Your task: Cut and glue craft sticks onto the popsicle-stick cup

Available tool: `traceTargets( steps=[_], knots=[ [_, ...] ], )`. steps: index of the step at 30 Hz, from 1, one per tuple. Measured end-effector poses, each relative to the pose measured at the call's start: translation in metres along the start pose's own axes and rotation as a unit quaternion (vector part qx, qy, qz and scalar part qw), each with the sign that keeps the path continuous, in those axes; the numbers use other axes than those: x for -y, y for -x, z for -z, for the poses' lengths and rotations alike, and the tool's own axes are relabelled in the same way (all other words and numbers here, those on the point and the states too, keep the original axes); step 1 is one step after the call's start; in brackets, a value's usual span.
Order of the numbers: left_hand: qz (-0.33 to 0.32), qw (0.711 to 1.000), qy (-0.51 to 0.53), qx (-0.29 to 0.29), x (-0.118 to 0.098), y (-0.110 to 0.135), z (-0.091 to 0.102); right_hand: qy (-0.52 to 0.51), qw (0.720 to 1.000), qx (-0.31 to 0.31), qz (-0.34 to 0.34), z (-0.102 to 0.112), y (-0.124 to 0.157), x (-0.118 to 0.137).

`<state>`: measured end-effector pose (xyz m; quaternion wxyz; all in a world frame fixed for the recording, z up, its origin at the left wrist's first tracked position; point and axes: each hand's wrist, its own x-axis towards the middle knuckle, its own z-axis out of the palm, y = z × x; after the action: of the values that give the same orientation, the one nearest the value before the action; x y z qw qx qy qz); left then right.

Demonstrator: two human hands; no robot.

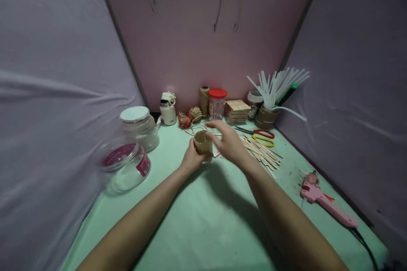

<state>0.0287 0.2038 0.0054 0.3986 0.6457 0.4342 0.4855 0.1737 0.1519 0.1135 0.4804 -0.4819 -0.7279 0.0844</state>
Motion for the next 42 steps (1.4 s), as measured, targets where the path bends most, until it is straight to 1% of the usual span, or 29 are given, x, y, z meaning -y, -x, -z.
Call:
traceTargets(
  steps=[2,3,4,6,8,11,13,15,19,24,27,30,39,42],
  knots=[
    [0.017,0.999,-0.002,0.035,-0.001,-0.01,0.003,-0.001,0.99,-0.083,-0.111,0.019,0.011,-0.039],
    [0.022,0.999,0.002,0.044,-0.001,-0.014,0.005,-0.002,0.982,-0.107,-0.155,0.024,0.018,-0.054],
    [0.032,0.998,0.009,0.051,0.0,-0.018,0.006,-0.008,0.976,-0.116,-0.184,0.025,0.027,-0.066],
    [0.059,0.996,0.039,0.048,0.001,-0.024,0.007,-0.022,0.972,-0.113,-0.204,0.018,0.044,-0.079],
    [0.091,0.992,0.086,0.035,0.004,-0.025,0.006,-0.023,0.975,-0.101,-0.195,0.003,0.06,-0.081],
    [0.135,0.978,0.155,0.02,0.01,-0.021,0.005,0.022,0.989,-0.048,-0.138,-0.018,0.076,-0.075],
    [0.151,0.97,0.188,0.016,0.012,-0.017,0.005,0.061,0.993,-0.01,-0.104,-0.026,0.081,-0.072],
    [0.159,0.963,0.215,0.016,0.014,-0.014,0.006,0.087,0.993,0.009,-0.085,-0.03,0.083,-0.071],
    [0.177,0.953,0.247,0.009,0.014,-0.012,0.007,0.114,0.991,0.022,-0.059,-0.037,0.084,-0.076],
    [0.198,0.946,0.257,0.003,0.017,-0.013,0.007,0.166,0.981,0.103,-0.022,-0.049,0.085,-0.084],
    [0.2,0.945,0.259,0.003,0.022,-0.013,0.008,0.18,0.974,0.137,-0.018,-0.052,0.084,-0.087],
    [0.195,0.946,0.258,0.007,0.026,-0.013,0.01,0.178,0.974,0.139,-0.028,-0.05,0.083,-0.088],
    [0.2,0.948,0.248,0.014,0.026,-0.013,0.011,0.169,0.978,0.109,-0.057,-0.041,0.089,-0.093],
    [0.201,0.948,0.246,0.02,0.027,-0.013,0.012,0.161,0.981,0.098,-0.055,-0.037,0.088,-0.092]
  ],
)
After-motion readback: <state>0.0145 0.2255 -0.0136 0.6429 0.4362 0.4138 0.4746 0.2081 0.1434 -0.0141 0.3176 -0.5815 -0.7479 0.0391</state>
